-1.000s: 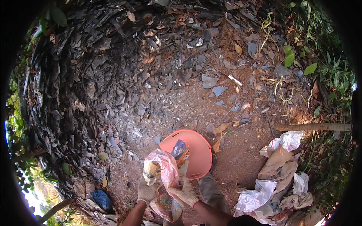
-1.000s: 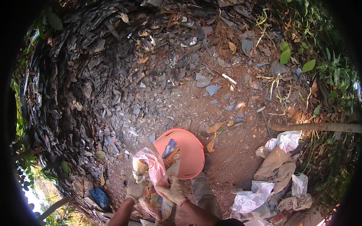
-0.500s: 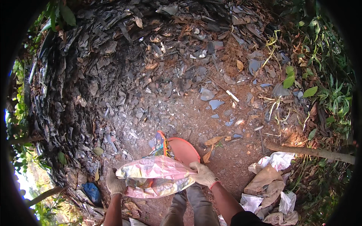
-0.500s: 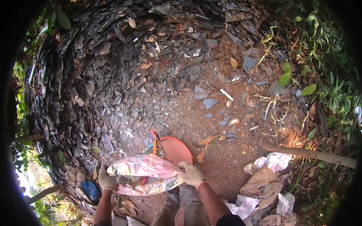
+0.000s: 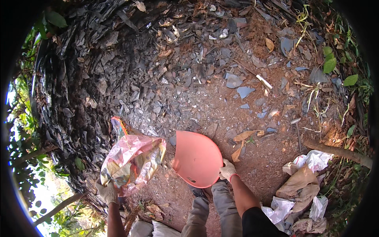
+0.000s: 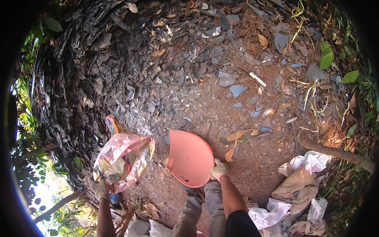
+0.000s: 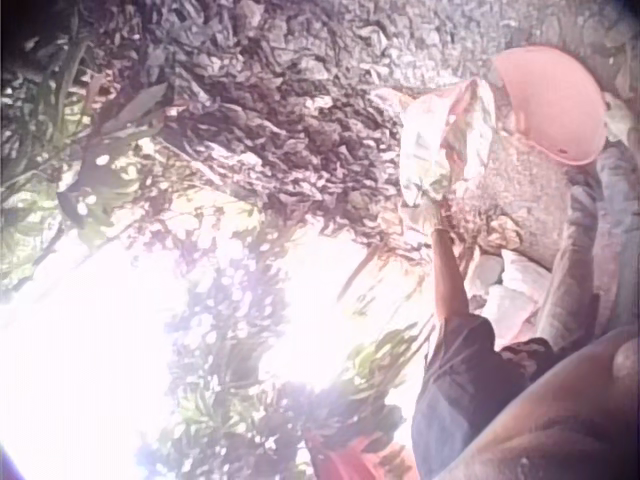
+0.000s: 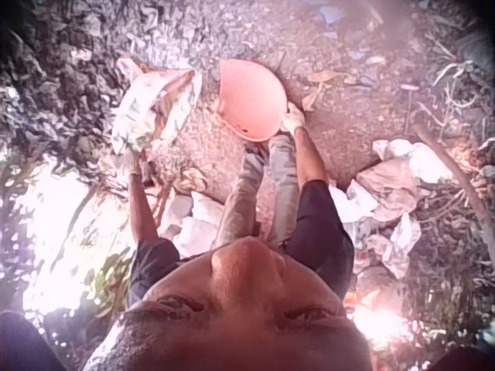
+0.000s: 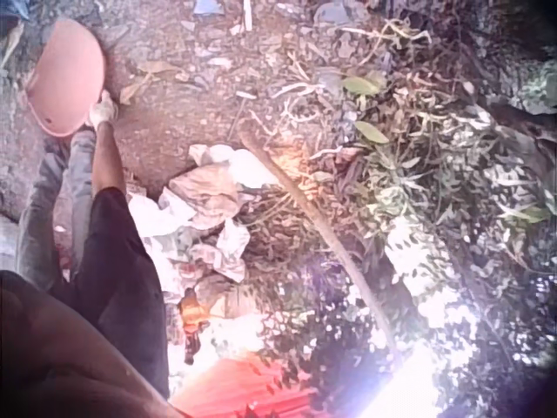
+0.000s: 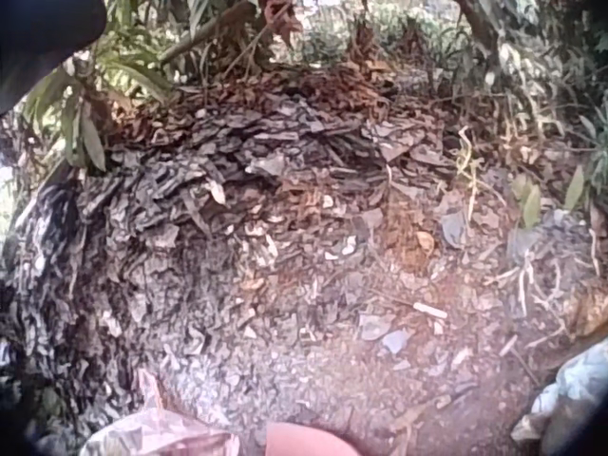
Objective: The person collects broken glass and debris from the ground using a red dustpan and gloved hands, then transfers the contents into a white sack.
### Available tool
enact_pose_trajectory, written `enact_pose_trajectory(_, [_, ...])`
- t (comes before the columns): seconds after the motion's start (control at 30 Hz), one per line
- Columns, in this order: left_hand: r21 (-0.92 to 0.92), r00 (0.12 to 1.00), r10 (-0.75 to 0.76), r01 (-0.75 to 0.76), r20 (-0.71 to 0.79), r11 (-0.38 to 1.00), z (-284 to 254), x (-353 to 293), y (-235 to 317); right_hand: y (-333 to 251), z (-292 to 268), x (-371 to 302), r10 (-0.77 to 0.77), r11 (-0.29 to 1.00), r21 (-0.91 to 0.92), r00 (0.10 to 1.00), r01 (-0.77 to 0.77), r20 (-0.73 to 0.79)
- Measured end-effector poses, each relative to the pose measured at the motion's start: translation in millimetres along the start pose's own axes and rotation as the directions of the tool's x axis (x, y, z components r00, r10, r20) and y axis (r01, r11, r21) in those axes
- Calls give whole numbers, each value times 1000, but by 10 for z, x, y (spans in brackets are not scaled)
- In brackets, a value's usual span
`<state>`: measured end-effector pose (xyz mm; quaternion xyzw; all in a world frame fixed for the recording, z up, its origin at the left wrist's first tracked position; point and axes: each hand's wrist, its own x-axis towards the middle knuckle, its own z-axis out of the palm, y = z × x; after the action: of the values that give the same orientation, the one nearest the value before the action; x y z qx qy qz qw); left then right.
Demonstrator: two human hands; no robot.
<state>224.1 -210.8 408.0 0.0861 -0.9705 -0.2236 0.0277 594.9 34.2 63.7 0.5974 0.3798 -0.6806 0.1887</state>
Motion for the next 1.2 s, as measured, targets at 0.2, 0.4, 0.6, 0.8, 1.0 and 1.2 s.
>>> enact_pose_trajectory(0.2, [343, 910, 294, -387, 293, 856, 4, -388, -398, -314, 157, -354, -150, 763, -641, 988, 88, -43])
enact_pose_trajectory(0.4, [181, 650, 233, -504, 723, 845, 371, -1402, -312, 66, 346, 1149, 13, 986, -149, 915, -79, -403])
enact_pose_trajectory(0.6, [166, 633, -38, -144, 773, 976, 52, -1916, -965, -677, -150, 484, -142, 976, -172, 989, 134, -32])
enact_pose_trajectory(0.8, [-2, 520, -113, 215, 847, 977, 274, -1746, -1802, -848, -705, -36, 113, 911, 369, 972, -185, 207])
enact_pose_trajectory(1.0, [129, 498, -235, 238, 834, 963, 789, -1419, -1158, -1854, -208, -187, 90, 468, 864, 983, -184, 160])
enact_pose_trajectory(1.2, [-178, 521, 46, 206, 852, 962, 1567, -424, -190, -4122, 133, 1163, -275, 321, 946, 960, 49, 44])
